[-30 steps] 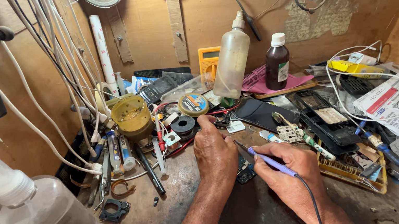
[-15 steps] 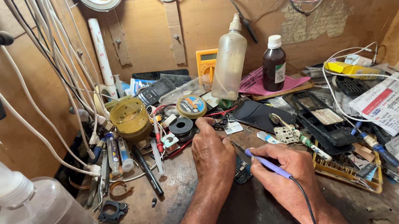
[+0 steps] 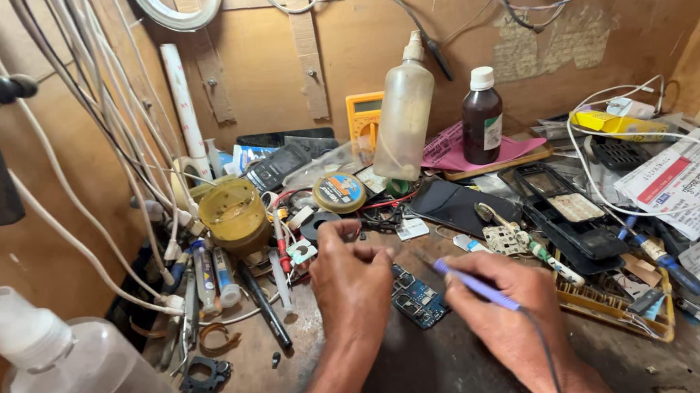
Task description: The person uses a soldering iron to work on a small blue circuit board, applying heat to specific points while holding the board steady. The person then places the board down and picks up a small white component, positioning it near the board.
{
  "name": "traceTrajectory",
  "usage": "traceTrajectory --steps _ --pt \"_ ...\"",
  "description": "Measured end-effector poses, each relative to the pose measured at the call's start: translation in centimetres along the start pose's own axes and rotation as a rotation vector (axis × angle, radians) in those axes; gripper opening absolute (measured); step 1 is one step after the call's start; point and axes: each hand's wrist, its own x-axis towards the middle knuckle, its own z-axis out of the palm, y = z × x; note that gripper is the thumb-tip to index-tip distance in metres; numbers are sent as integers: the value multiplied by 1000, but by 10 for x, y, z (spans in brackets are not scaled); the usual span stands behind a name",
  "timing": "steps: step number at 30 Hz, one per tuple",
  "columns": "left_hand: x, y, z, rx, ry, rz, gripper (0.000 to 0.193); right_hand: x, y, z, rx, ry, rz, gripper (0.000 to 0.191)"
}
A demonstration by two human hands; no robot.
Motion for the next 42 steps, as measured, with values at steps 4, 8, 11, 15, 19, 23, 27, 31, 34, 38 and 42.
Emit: traceTrajectory --steps 4,8,11,15,19,23,27,31,34,38,42 --pt "-7 -10 -13 -294 -120 -239 47 -1 6 0 96 53 76 21" --pt "-6 -26 -15 -458 -131 -219 43 0 11 1 211 39 76 22" --pt "-6 -38 -16 -452 -122 -220 37 4 8 1 288 25 89 22" --pt "-12 -45 -11 -446 -114 -97 33 2 7 -12 347 20 92 22" --pt "-15 -44 -10 -380 -126 -127 29 -25 20 -41 179 81 204 19" --pt "-18 -39 -11 -350 -132 -155 22 -68 38 -71 -120 104 18 14" --pt "-20 -35 -13 -304 -109 -127 19 -92 50 -81 -226 49 139 16" --pt "-20 -35 -15 -278 -103 -139 17 -89 57 -83 -246 52 186 18" --pt "-20 -33 -13 -332 -93 -107 16 -82 54 -85 -249 71 188 20" --pt "-26 -34 -18 -322 -72 -8 17 -80 32 -83 -227 92 197 23" --pt "-14 -33 -13 -279 -21 77 21 -64 2 -85 -150 170 130 26"
